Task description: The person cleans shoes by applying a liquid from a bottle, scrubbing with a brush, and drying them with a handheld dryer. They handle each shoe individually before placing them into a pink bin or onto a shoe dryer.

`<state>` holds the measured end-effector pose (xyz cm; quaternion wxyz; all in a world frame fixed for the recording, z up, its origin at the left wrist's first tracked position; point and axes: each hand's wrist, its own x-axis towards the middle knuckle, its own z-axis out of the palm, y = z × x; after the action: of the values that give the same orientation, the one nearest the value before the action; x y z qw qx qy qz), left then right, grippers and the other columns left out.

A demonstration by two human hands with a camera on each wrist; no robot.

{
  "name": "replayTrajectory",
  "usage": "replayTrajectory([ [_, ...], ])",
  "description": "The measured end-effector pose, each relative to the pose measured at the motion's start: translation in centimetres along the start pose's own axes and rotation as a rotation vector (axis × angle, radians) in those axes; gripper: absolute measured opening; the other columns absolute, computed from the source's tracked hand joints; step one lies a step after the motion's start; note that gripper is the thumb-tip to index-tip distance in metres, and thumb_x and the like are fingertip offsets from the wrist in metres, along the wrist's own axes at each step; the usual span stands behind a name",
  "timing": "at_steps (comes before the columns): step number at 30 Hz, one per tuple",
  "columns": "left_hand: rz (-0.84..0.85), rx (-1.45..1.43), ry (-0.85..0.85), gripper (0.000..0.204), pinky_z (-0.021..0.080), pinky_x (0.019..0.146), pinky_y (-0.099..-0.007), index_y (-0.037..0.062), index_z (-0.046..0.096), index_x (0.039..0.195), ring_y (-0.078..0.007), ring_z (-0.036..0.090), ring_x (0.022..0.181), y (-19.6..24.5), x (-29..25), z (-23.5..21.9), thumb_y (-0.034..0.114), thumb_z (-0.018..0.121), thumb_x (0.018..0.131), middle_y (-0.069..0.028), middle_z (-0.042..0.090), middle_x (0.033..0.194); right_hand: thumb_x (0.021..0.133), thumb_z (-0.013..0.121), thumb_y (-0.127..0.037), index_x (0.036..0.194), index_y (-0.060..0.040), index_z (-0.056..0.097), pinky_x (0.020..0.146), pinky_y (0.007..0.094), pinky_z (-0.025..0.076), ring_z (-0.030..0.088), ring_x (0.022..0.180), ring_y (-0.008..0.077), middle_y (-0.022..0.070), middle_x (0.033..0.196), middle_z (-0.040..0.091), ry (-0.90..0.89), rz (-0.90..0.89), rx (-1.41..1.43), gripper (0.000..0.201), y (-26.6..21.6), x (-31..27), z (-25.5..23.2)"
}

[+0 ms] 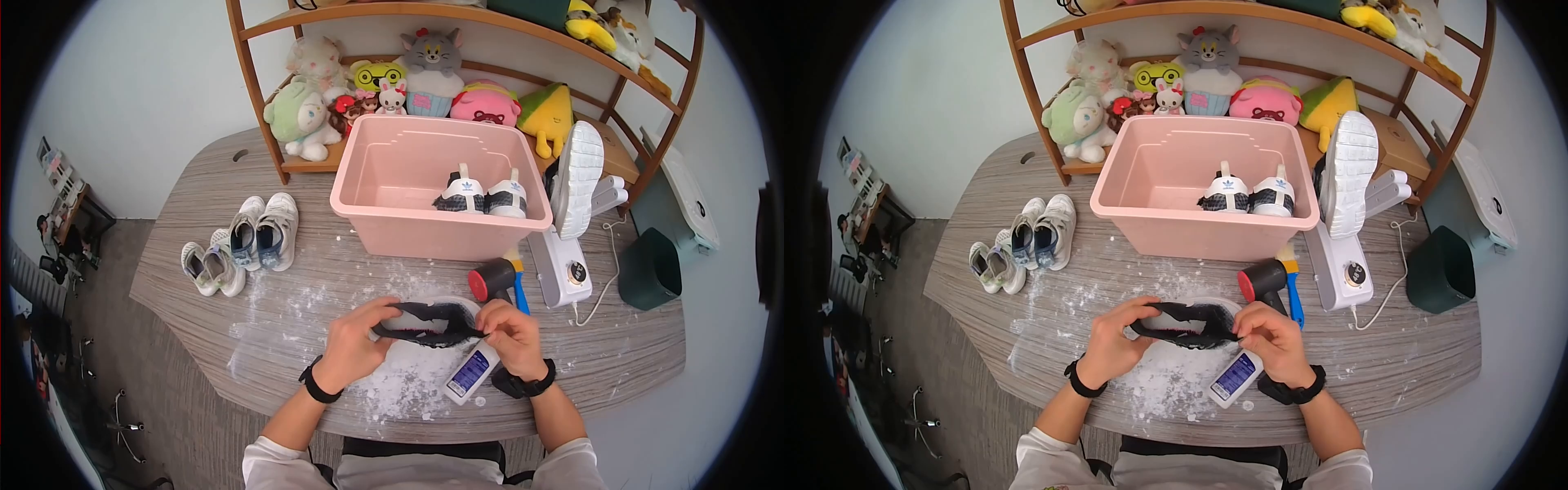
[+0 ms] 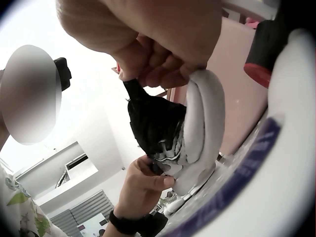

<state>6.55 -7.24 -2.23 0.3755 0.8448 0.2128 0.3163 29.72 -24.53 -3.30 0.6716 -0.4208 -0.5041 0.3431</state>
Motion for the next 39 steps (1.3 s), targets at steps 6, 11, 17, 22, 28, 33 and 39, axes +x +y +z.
replayTrajectory([
  [6, 0.517, 0.402, 0.122, 0.036, 0.050, 0.105, -0.0494, 0.0028, 0.073, 0.099, -0.0321, 0.066, 0.123, -1.3, 0.8, -0.1, -0.011, 0.071, 0.065, -0.0132, 0.072, 0.126, 0.094, 0.071, -0.003, 0.101, 0.0013, 0.064, 0.089, 0.0314, 0.049, 0.061, 0.100, 0.0177, 0.0101, 0.108, 0.064, 0.101, 0.005, -0.262, 0.011, 0.1, 0.2, 1.1],
  [11, 0.614, 0.440, 0.075, 0.029, 0.049, 0.107, -0.0476, 0.0038, 0.074, 0.098, -0.0295, 0.066, 0.123, -0.2, 0.2, 0.8, -0.006, 0.068, 0.072, -0.0119, 0.072, 0.125, 0.098, 0.071, -0.017, 0.100, -0.0001, 0.065, 0.080, 0.0283, 0.050, 0.062, 0.090, 0.0112, 0.0050, 0.096, 0.066, 0.136, 0.271, -0.381, 0.018, -0.3, 0.2, 1.7],
  [17, 0.666, 0.474, 0.086, 0.022, 0.049, 0.107, -0.0459, 0.0046, 0.075, 0.101, -0.0279, 0.064, 0.125, 0.2, -0.4, 1.2, 0.003, 0.071, 0.079, -0.0115, 0.071, 0.127, 0.101, 0.069, -0.014, 0.089, -0.0018, 0.065, 0.066, 0.0225, 0.043, 0.055, 0.079, 0.0040, -0.0019, 0.085, 0.063, 0.019, 0.673, -0.439, 0.017, -0.6, 0.6, 1.5],
  [22, 0.637, 0.468, 0.091, 0.025, 0.050, 0.105, -0.0447, 0.0042, 0.074, 0.101, -0.0289, 0.065, 0.124, -0.2, -0.1, 1.5, -0.001, 0.071, 0.077, -0.0124, 0.071, 0.126, 0.100, 0.069, -0.012, 0.092, -0.0003, 0.063, 0.059, 0.0221, 0.040, 0.048, 0.069, 0.0023, -0.0044, 0.076, 0.057, 0.071, 0.452, -0.226, 0.015, 1.2, -0.2, 1.1],
  [28, 0.538, 0.329, 0.121, 0.045, 0.050, 0.102, -0.0470, 0.0034, 0.073, 0.104, -0.0343, 0.068, 0.117, -0.4, 0.2, 1.7, -0.009, 0.071, 0.061, -0.0157, 0.070, 0.125, 0.103, 0.063, -0.006, 0.100, -0.0017, 0.063, 0.065, 0.0202, 0.039, 0.047, 0.076, 0.0014, -0.0069, 0.083, 0.053, 0.098, 0.361, -0.129, 0.006, 0.6, 0.1, 0.2],
  [33, 0.518, 0.324, 0.047, 0.052, 0.052, 0.095, -0.0444, 0.0056, 0.071, 0.110, -0.0343, 0.068, 0.111, -0.6, 0.4, 1.2, -0.006, 0.072, 0.060, -0.0153, 0.069, 0.125, 0.105, 0.061, -0.009, 0.102, -0.0004, 0.065, 0.079, 0.0244, 0.049, 0.060, 0.085, 0.0075, 0.0007, 0.097, 0.066, 0.075, 0.406, -0.055, 0.010, 1.3, 0.2, -0.1],
  [39, 0.467, 0.270, 0.086, 0.049, 0.055, 0.087, -0.0410, 0.0056, 0.070, 0.108, -0.0338, 0.069, 0.101, -0.9, 0.4, 0.8, 0.002, 0.083, 0.061, -0.0156, 0.069, 0.121, 0.100, 0.065, -0.005, 0.113, 0.0008, 0.067, 0.090, 0.0297, 0.053, 0.065, 0.099, 0.0129, 0.0068, 0.111, 0.068, 0.017, 0.282, -0.148, 0.014, 0.4, 0.4, 0.2],
])
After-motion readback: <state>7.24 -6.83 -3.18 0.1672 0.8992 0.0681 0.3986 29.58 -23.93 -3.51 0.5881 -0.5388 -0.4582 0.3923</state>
